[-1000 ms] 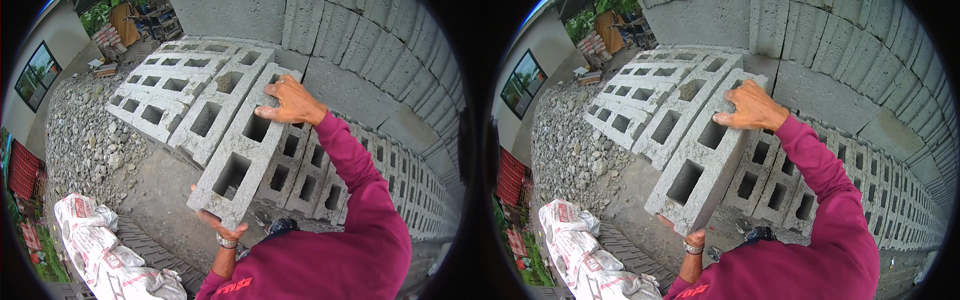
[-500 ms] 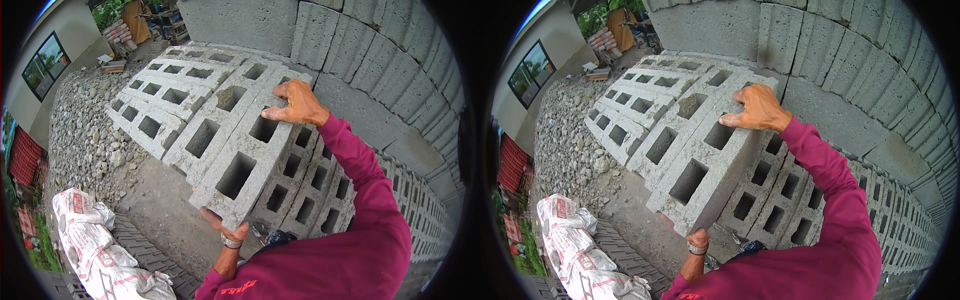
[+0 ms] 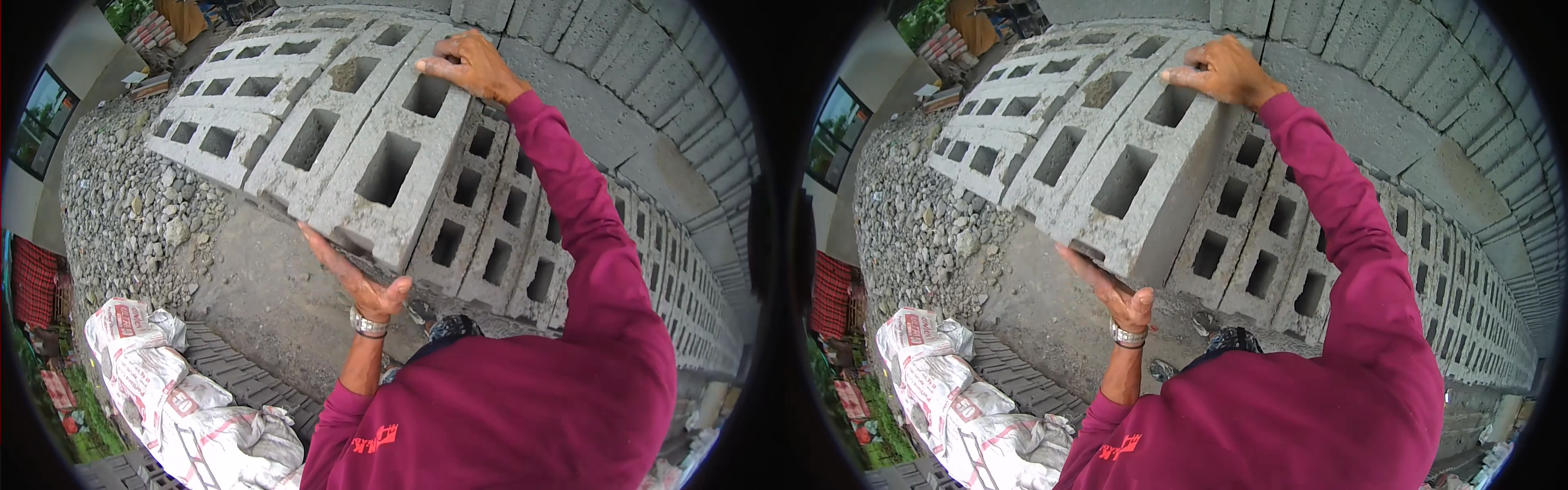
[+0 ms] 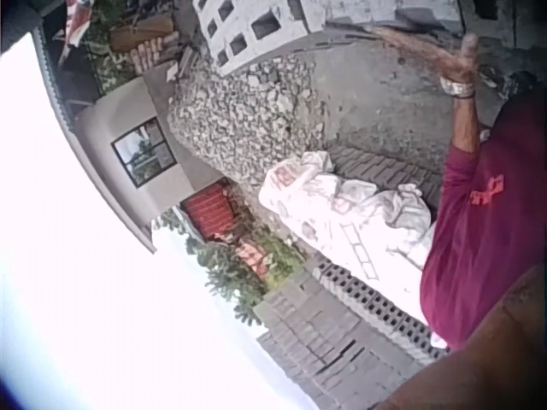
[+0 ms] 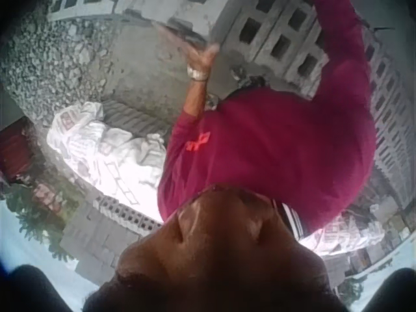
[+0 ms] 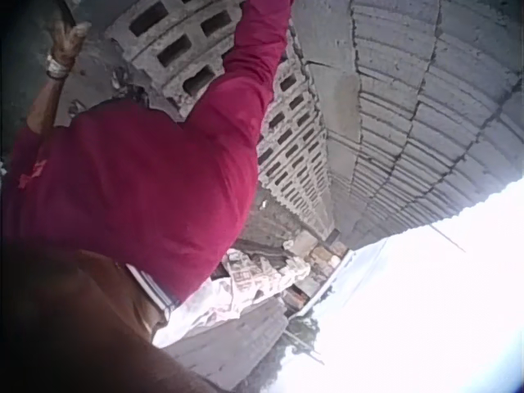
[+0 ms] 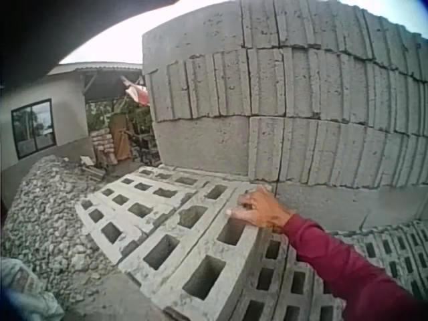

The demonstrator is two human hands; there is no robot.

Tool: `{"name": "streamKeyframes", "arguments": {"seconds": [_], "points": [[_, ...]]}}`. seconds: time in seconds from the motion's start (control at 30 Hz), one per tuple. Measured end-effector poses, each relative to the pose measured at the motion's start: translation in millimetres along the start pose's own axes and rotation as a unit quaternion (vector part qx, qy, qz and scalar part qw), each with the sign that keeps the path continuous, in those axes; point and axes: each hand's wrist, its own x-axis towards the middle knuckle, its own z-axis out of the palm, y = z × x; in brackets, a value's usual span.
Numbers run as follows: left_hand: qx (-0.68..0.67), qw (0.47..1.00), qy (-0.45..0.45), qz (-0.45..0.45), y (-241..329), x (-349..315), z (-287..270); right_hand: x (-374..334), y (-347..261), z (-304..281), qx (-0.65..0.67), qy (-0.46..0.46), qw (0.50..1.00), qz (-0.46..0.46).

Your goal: The person carries a cinder block by hand from a small pile and stacks it onto a larger row of blocks.

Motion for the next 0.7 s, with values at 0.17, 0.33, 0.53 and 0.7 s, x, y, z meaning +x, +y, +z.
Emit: {"name": "streamKeyframes", "arguments": {"seconds": [0.17,0.33,0.53,0.7], "points": [[-0.041,0.988,-0.027,-0.148,-18,-48,-107,-35,-45,-37,-0.034,0.161,0.979,0.118],[0.003,0.911,0.092,-0.401,-41,-124,-222,-106,-131,-36,0.154,0.274,0.919,0.238],[0.132,0.864,0.032,-0.485,-72,-187,-309,-147,-305,-28,0.198,0.269,0.931,0.143],[0.150,0.832,-0.075,-0.528,-87,-176,-342,-128,-413,64,0.368,-0.049,0.919,0.130]]}}
